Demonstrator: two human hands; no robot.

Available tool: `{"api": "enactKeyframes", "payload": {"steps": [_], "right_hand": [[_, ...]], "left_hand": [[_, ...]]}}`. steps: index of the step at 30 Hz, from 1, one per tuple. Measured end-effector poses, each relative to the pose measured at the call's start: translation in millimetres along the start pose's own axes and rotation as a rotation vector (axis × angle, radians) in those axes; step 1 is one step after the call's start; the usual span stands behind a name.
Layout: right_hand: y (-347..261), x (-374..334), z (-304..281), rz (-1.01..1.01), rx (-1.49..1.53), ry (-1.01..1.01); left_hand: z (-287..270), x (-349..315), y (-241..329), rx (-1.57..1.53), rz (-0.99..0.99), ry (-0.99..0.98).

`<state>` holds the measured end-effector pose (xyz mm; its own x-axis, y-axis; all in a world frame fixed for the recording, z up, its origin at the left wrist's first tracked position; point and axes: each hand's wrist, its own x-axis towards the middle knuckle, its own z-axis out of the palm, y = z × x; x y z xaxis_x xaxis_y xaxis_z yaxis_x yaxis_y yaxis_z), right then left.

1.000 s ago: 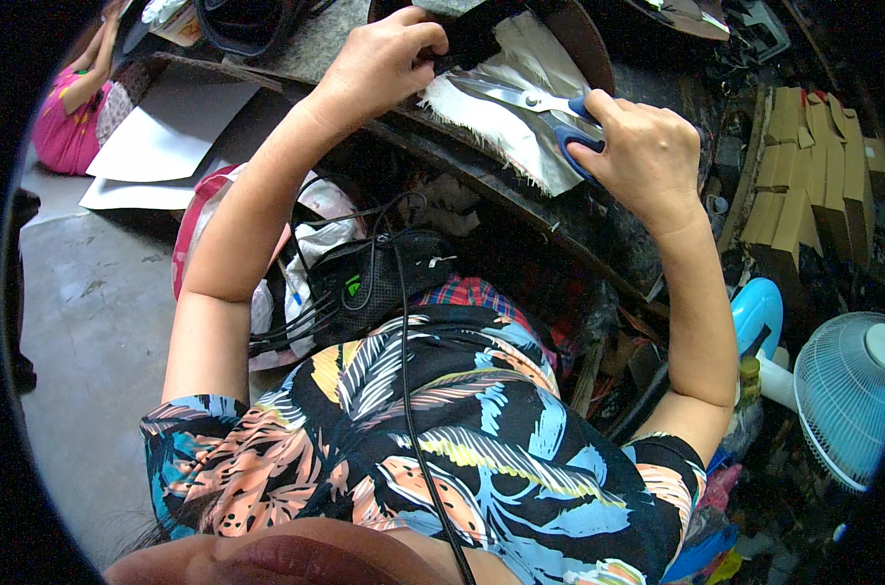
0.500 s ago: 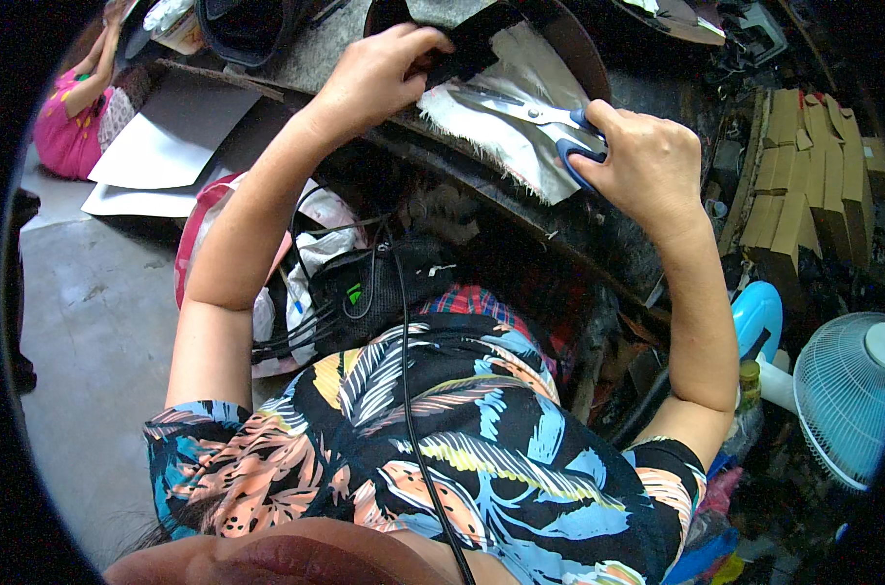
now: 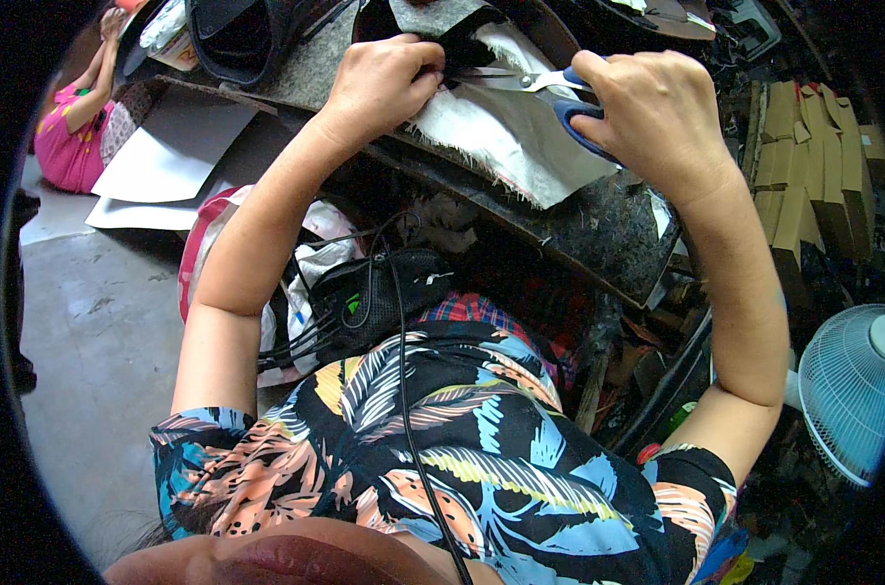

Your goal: The person places a white fabric insert into a black shoe, trims excess fabric with scissors, and presses the insert into place. The person repeats this process for a second shoe, handling both shoes and fabric pieces throughout.

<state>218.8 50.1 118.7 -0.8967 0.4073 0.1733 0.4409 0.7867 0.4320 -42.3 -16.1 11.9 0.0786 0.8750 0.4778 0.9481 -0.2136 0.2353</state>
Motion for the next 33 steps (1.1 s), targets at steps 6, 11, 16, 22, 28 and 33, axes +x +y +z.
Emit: {"api": "enactKeyframes", "payload": {"steps": [6, 11, 16, 22, 28, 33], "right_hand": [[-2, 22, -26, -0.171, -0.140, -0.081], [-3, 35, -25, -0.215, -0.170, -0.113], [4, 29, -19, -0.270, -0.093, -0.132], [2, 15, -8, -0.187, -0.054, -0.156], [6, 13, -1, -0.140, -0.027, -0.153], [1, -6, 13, -0.134, 0.054, -0.110]], "left_hand": [[2, 0, 2, -0.008, 0.016, 0.013], [5, 0, 0, -0.012, 0.051, 0.020], [8, 1, -4, -0.043, 0.031, 0.041], [6, 6, -7, -0.019, -0.031, -0.068], [2, 10, -7, -0.005, -0.043, -0.160], [6, 10, -8, 0.001, -0.075, -0.146]]}}
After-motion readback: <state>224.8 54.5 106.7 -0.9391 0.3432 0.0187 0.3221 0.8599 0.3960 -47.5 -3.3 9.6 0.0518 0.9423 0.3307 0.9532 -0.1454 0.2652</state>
